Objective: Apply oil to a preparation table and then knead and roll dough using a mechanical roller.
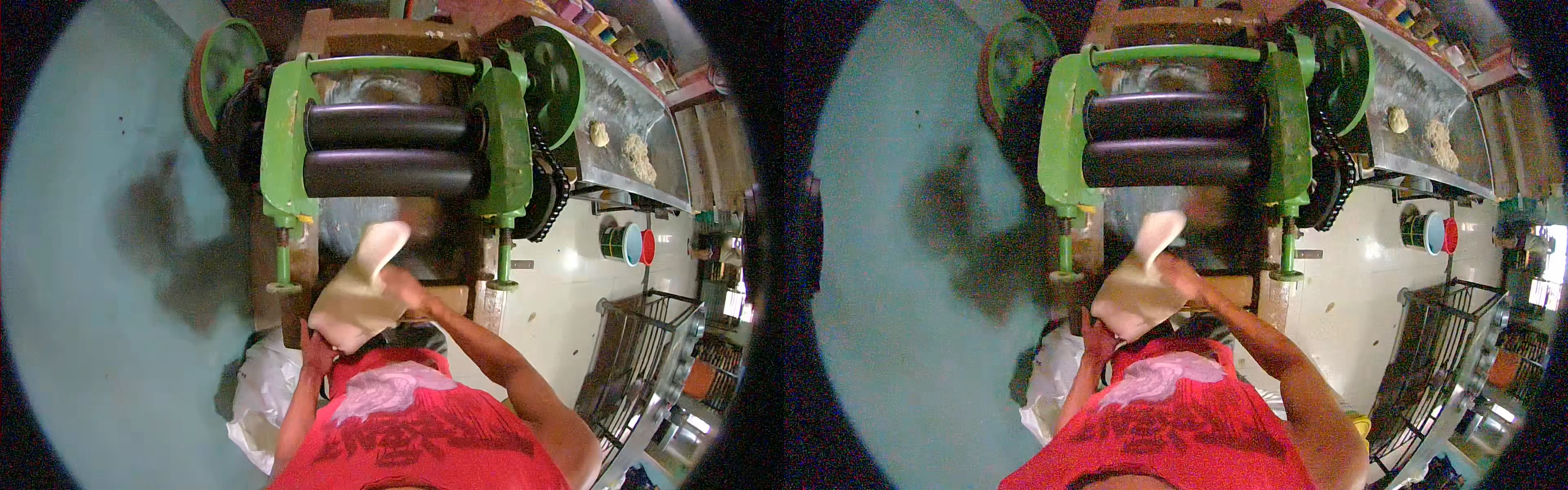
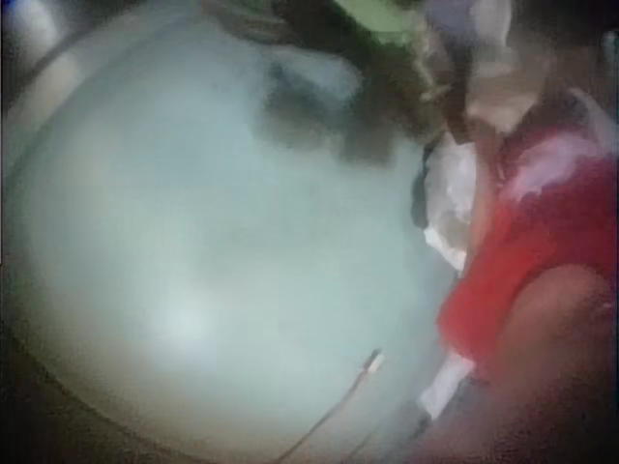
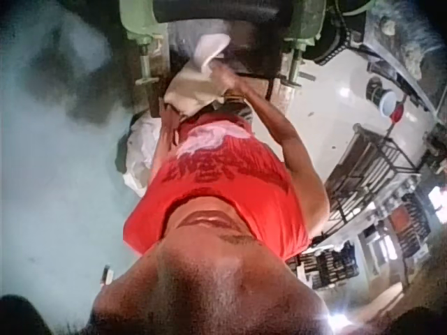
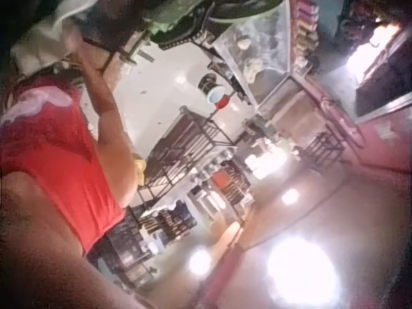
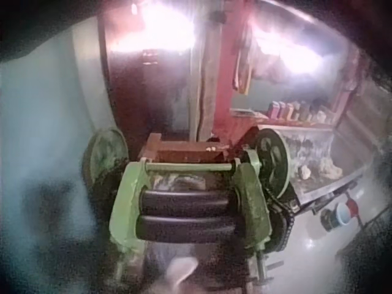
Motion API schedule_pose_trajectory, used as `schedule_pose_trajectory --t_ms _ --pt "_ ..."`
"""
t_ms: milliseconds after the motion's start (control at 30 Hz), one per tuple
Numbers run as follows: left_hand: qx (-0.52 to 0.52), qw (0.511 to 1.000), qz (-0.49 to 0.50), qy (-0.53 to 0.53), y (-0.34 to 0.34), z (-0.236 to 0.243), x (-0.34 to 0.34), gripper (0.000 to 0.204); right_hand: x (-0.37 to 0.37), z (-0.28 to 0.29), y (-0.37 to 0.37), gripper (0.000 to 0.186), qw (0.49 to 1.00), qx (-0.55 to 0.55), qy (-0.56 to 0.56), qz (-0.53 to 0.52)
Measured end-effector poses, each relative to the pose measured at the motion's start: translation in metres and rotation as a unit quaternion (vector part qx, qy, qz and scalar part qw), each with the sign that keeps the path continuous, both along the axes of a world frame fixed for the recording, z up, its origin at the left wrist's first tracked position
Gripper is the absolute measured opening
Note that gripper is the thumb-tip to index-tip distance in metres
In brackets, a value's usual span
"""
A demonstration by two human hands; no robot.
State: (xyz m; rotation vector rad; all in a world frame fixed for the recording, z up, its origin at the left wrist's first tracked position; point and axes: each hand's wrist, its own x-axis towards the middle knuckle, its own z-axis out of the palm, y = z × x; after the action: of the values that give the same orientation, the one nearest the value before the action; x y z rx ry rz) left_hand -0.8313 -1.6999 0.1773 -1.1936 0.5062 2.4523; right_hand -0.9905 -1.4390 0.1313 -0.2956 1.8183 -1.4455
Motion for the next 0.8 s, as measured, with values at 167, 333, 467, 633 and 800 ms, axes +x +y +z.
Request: schedule_pose_trajectory --t_ms 167,333,467,633,800 --pt "-0.19 0.955 -0.147 0.174 0.002 -0.025 0.012 0.075 0.021 0.007 -0.041 0.05 0.868 0.044 0.381 0.317" --pt "-0.163 0.985 -0.037 0.043 0.025 -0.027 -0.035 0.064 -0.016 -0.002 -0.069 0.042 0.931 0.277 0.173 0.16" --pt "-0.116 0.948 -0.21 0.207 0.057 0.041 -0.118 0.066 -0.036 -0.036 -0.02 0.045 0.995 0.034 -0.082 0.052" --pt "-0.049 0.904 -0.236 0.352 0.038 0.111 -0.182 0.072 -0.111 0.132 0.026 0.046 0.898 -0.285 -0.185 -0.279" --pt "-0.133 0.93 -0.042 0.34 0.054 0.07 -0.266 0.052 -0.202 0.303 0.013 0.052 0.917 -0.016 0.309 -0.25"
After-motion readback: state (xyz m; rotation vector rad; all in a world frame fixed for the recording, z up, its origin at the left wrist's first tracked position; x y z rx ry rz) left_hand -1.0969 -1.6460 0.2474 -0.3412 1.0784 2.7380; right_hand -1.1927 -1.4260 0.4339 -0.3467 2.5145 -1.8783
